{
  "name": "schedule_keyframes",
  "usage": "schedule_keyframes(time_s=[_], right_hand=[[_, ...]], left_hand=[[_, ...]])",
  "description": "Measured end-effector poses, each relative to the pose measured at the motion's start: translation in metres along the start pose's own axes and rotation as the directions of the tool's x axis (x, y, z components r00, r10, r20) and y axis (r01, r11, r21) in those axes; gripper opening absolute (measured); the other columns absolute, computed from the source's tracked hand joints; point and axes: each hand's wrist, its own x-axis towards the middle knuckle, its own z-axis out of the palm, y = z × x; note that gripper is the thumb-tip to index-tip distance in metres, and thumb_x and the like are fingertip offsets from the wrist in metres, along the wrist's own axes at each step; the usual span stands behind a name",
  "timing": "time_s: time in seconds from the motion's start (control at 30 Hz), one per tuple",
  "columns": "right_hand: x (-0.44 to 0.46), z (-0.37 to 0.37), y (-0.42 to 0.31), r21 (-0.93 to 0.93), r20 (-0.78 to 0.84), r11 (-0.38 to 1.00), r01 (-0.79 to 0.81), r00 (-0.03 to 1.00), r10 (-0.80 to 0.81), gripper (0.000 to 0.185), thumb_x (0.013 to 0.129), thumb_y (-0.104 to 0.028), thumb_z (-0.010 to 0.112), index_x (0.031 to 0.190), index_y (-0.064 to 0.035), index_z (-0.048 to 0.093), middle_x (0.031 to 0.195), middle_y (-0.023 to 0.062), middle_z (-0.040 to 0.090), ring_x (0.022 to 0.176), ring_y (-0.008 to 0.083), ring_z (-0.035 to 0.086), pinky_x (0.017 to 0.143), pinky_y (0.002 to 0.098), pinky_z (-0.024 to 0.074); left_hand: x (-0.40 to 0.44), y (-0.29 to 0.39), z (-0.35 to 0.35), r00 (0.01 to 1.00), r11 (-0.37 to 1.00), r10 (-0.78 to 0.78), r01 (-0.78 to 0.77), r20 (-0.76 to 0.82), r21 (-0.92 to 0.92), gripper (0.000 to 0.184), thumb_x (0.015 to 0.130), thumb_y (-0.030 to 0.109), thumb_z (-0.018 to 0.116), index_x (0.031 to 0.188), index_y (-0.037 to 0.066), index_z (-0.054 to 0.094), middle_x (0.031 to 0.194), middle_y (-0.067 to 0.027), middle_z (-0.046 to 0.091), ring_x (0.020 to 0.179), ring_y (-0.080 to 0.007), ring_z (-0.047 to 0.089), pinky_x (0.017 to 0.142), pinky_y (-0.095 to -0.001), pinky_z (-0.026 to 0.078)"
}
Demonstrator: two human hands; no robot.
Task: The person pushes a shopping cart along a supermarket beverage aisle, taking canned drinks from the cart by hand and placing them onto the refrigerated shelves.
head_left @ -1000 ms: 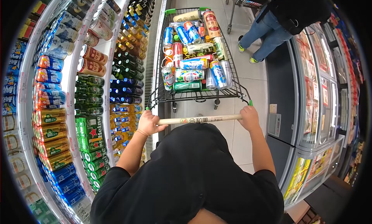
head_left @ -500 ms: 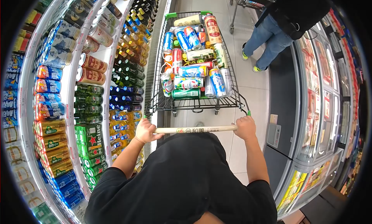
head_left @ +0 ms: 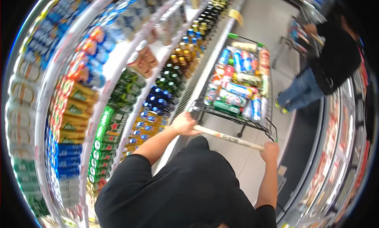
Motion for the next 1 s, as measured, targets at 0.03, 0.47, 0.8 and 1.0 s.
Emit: schedule_keyframes(time_s=[0.03, 0.47, 0.8, 1.0], right_hand=[[0.007, 0.001, 0.004, -0.006, -0.01, 1.0, 0.008, 1.0, -0.008, 0.019, 0.072, -0.019, 0.079, 0.068, -0.0078, 0.065, 0.076, 0.0136, 0.068, 0.078, 0.0348, 0.066, 0.081, 0.0474, 0.0497], [0.049, 0.048, -0.061, 0.042, -0.236, 0.885, -0.464, 0.856, 0.46, 0.011, 0.082, -0.006, 0.07, 0.091, -0.0116, 0.07, 0.099, 0.0104, 0.065, 0.108, 0.0354, 0.059, 0.123, 0.0646, 0.0204], [0.058, 0.058, -0.047, -0.063, -0.267, 0.922, -0.382, 0.897, 0.353, 0.015, 0.081, -0.005, 0.07, 0.09, -0.0157, 0.072, 0.096, 0.0079, 0.066, 0.1, 0.0341, 0.062, 0.11, 0.0597, 0.0329], [0.069, 0.058, -0.042, -0.014, -0.242, 0.926, -0.377, 0.9, 0.363, 0.017, 0.078, -0.003, 0.07, 0.09, -0.0151, 0.072, 0.096, 0.008, 0.065, 0.1, 0.0344, 0.06, 0.114, 0.0599, 0.0297]], left_hand=[[0.007, -0.005, 0.003, 1.0, 1.0, 0.015, -0.016, -0.016, -0.019, 0.051, 0.073, 0.057, 0.082, 0.059, 0.013, 0.06, 0.053, -0.0061, 0.052, 0.059, -0.0303, 0.056, 0.068, -0.0438, 0.046], [0.04, -0.043, 0.022, 0.998, 0.998, -0.019, 0.022, 0.052, -0.065, 0.058, 0.081, 0.064, 0.07, 0.064, 0.009, 0.068, 0.054, -0.01, 0.06, 0.057, -0.0328, 0.057, 0.078, -0.042, 0.048], [0.048, -0.055, 0.03, 1.0, 0.992, -0.01, 0.01, -0.004, -0.127, 0.057, 0.079, 0.063, 0.075, 0.06, 0.01, 0.063, 0.053, -0.0083, 0.056, 0.059, -0.0317, 0.055, 0.076, -0.0408, 0.047], [0.059, -0.06, 0.032, 1.0, 0.992, -0.014, 0.014, 0.0, -0.122, 0.057, 0.079, 0.062, 0.075, 0.061, 0.009, 0.063, 0.055, -0.0089, 0.058, 0.061, -0.0317, 0.056, 0.076, -0.0412, 0.047]])
